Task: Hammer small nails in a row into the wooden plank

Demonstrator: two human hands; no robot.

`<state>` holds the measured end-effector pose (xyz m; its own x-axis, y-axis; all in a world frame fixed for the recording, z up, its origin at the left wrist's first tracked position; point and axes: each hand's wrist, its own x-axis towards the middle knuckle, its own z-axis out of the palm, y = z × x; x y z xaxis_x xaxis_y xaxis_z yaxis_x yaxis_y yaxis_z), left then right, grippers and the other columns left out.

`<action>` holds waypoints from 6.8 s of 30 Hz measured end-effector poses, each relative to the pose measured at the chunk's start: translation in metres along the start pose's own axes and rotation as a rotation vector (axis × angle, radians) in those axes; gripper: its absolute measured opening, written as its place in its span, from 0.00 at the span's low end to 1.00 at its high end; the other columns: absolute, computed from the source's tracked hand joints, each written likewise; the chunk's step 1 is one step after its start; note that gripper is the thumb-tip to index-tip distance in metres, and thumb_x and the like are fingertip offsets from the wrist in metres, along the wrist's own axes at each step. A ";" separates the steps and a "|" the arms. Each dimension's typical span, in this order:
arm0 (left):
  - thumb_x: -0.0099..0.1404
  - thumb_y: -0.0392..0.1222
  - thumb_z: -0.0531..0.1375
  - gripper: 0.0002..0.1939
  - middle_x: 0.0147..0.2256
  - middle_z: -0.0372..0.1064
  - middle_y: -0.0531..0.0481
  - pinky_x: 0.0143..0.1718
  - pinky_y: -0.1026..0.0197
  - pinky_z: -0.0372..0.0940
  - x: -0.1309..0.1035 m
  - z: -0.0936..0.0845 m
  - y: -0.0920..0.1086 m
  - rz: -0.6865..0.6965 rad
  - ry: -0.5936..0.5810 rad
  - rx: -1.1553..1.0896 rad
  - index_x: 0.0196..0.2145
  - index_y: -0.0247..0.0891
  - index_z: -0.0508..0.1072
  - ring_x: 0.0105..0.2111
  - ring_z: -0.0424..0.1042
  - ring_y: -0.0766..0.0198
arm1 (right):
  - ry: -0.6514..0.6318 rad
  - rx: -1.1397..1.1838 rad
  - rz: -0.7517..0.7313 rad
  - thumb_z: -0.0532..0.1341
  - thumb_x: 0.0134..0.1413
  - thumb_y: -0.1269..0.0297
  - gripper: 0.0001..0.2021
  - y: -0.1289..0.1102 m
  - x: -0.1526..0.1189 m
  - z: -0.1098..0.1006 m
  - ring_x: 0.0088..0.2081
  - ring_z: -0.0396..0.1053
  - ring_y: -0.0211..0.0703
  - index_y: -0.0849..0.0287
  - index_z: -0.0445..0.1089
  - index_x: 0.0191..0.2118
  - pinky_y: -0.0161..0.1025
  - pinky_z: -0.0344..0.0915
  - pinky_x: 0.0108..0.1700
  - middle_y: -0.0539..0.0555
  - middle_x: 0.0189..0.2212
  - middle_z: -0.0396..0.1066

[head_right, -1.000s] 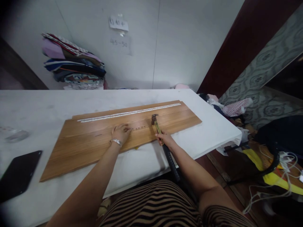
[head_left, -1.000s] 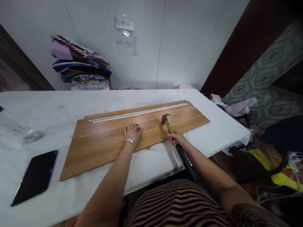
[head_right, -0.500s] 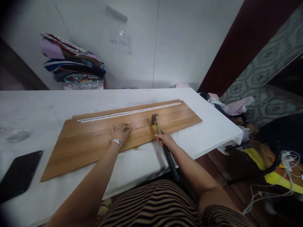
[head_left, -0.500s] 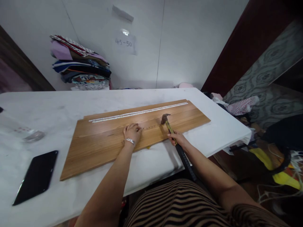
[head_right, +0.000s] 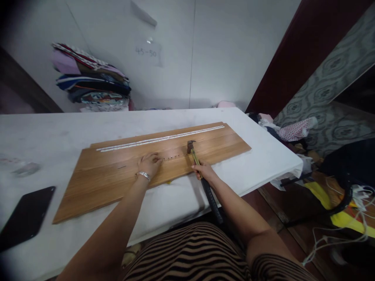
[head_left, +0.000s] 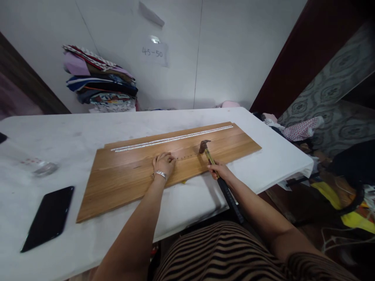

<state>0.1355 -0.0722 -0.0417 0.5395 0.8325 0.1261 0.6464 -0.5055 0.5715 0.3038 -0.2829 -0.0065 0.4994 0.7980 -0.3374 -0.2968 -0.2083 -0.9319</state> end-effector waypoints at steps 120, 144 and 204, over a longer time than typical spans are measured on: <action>0.64 0.44 0.60 0.08 0.55 0.76 0.50 0.68 0.44 0.50 0.003 -0.001 -0.006 -0.005 -0.009 -0.004 0.33 0.46 0.80 0.60 0.68 0.52 | -0.082 -0.010 -0.005 0.70 0.33 0.56 0.20 0.011 0.017 -0.012 0.12 0.51 0.29 0.54 0.62 0.33 0.30 0.47 0.14 0.39 0.14 0.60; 0.62 0.44 0.61 0.07 0.53 0.78 0.52 0.68 0.46 0.52 0.009 -0.001 -0.009 -0.068 0.036 -0.136 0.32 0.46 0.80 0.59 0.70 0.54 | -0.092 -0.029 0.032 0.70 0.33 0.56 0.21 0.001 0.015 -0.011 0.13 0.53 0.29 0.54 0.60 0.32 0.30 0.47 0.15 0.39 0.16 0.61; 0.75 0.55 0.49 0.19 0.18 0.56 0.59 0.14 0.70 0.49 -0.029 0.007 0.139 -0.712 -0.457 -1.030 0.34 0.37 0.65 0.12 0.55 0.73 | 0.374 -1.450 -0.213 0.46 0.71 0.52 0.28 -0.017 0.100 -0.138 0.71 0.50 0.56 0.56 0.63 0.68 0.55 0.45 0.69 0.61 0.72 0.54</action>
<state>0.2135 -0.1681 0.0278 0.5186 0.5892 -0.6196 0.2700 0.5748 0.7725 0.4709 -0.2774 -0.0422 0.6664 0.7455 0.0113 0.7303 -0.6497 -0.2112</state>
